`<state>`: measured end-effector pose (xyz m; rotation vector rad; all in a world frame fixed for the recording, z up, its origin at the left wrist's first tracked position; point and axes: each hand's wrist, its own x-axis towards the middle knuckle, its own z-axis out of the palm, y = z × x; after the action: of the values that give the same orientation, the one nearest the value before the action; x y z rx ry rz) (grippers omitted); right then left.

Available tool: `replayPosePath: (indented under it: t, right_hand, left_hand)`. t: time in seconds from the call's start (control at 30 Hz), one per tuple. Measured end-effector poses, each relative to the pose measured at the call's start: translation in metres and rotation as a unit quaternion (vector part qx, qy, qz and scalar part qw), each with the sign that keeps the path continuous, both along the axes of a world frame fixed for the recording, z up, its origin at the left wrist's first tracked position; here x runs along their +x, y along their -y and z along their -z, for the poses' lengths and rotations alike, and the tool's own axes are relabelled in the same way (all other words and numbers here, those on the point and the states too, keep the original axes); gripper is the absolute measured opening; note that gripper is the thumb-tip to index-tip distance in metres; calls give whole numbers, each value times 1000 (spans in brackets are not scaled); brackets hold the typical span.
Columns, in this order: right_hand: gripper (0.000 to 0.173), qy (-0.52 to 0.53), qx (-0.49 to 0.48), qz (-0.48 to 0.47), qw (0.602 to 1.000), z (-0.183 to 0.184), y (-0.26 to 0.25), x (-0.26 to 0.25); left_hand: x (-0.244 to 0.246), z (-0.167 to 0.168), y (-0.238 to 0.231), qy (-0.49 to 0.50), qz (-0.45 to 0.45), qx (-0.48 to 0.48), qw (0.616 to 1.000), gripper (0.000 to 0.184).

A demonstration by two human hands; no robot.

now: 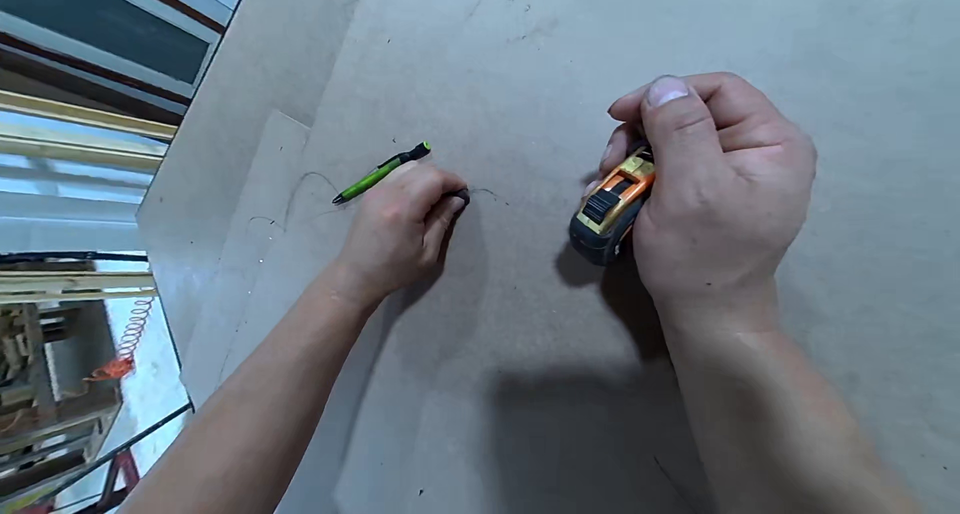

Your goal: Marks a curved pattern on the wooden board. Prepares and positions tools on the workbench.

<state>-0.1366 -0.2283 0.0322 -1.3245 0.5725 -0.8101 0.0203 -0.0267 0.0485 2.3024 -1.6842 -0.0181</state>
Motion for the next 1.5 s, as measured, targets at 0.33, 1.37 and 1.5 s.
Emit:
replayPosePath:
  t: [0.33, 1.37, 1.5]
  right_hand:
    - [25, 1, 3, -3, 1000, 0, 0, 0]
    - [24, 12, 1, -19, 1000, 2, 0, 2]
    - [24, 11, 2, -4, 1000, 2, 1, 3]
  left_hand:
    - [-7, 0, 11, 17, -2, -4, 1000, 17]
    - [4, -12, -36, 25, -44, 50, 997, 17]
    - [-3, -5, -37, 25, -62, 28, 997, 18]
